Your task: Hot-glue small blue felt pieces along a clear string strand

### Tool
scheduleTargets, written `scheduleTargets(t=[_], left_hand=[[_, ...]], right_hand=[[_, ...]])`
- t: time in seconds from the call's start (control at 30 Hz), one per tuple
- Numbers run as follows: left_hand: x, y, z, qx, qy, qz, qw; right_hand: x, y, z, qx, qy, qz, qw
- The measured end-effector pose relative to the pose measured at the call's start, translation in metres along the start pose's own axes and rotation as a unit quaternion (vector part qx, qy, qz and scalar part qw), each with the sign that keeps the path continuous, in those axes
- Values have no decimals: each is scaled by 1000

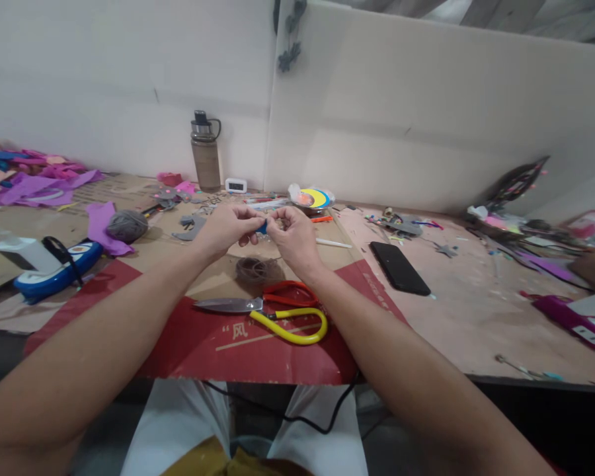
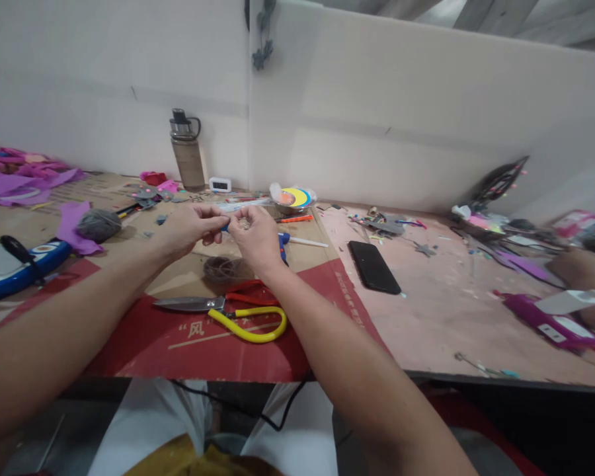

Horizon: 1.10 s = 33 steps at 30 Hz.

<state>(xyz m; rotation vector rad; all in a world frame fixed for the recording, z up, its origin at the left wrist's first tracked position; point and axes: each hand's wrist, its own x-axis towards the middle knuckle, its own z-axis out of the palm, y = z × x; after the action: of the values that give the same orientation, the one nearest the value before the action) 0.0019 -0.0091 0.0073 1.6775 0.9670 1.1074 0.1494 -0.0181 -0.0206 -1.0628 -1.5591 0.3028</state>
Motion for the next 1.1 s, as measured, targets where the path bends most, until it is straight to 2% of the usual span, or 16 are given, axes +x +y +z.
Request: scheduleTargets(t=[0.13,0.3,0.47,0.63,0.77,0.93,1.1], left_hand=[[0,0,0,5,7,-3,1000],[2,-1,-4,14,-12,-12,1000],[-2,6,-3,86,-10,24,996],[-6,13,-2,158,3,58,986],[-4,8,-2,118,7,50,992],[-2,5,-2,39,16,26,999],[-1,6,-2,20,18,31,999]], right_hand=[[0,1,0,-15,-3,-25,1000],[0,2,-1,-25,-1,-23,999],[-1,0,-4,-65,-11,-41,997],[-1,0,-5,-127,-21,-87,988],[0,1,-7,-126,-39,-96,987],[1,3,-11,-73,-37,-65,994],[0,3,-12,-72,-32,-75,994]])
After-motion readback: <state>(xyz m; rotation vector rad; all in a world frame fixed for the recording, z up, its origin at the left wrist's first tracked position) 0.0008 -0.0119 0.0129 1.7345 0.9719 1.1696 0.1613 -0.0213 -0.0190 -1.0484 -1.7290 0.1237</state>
